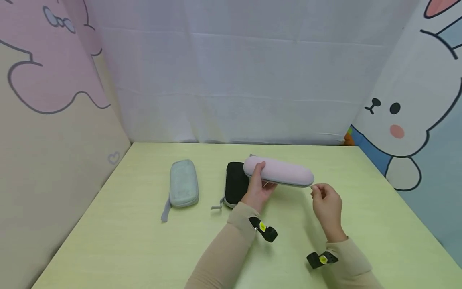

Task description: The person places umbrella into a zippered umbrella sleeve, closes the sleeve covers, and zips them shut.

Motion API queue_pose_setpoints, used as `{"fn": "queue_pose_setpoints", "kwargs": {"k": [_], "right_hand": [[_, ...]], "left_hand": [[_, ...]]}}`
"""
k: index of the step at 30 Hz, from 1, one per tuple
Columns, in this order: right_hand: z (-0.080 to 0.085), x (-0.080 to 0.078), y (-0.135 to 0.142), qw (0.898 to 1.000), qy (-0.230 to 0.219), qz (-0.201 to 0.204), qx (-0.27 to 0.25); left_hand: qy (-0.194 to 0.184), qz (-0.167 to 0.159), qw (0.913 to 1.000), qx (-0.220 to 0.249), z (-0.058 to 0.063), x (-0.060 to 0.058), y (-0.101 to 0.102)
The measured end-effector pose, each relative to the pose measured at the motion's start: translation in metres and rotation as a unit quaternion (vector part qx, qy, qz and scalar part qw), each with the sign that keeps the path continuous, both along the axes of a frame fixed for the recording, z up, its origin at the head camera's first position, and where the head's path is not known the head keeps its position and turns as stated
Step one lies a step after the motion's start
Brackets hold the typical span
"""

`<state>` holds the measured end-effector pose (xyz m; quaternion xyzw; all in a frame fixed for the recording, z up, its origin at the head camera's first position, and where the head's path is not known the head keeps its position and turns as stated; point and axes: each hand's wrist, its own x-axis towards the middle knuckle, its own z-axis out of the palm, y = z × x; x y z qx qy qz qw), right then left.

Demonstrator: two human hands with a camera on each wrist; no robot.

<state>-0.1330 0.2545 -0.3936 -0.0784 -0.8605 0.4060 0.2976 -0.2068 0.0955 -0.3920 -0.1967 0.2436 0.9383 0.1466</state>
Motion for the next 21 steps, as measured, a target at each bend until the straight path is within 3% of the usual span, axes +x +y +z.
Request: {"fn": "queue_pose_setpoints", "kwargs": {"k": [6, 11, 21], "right_hand": [[0.005, -0.005, 0.015, 1.000, -0.008, -0.020, -0.004], [0.010, -0.008, 0.026, 0.998, -0.015, -0.051, -0.016], [0.003, -0.007, 0.021, 0.999, -0.004, -0.038, 0.027]], "left_hand": [[0.003, -0.009, 0.9990, -0.043, -0.004, -0.003, -0.010], [0.021, -0.021, 0.9986, -0.044, -0.005, -0.004, -0.011], [0.018, 0.030, 0.9958, -0.085, -0.002, 0.001, 0.007]]}}
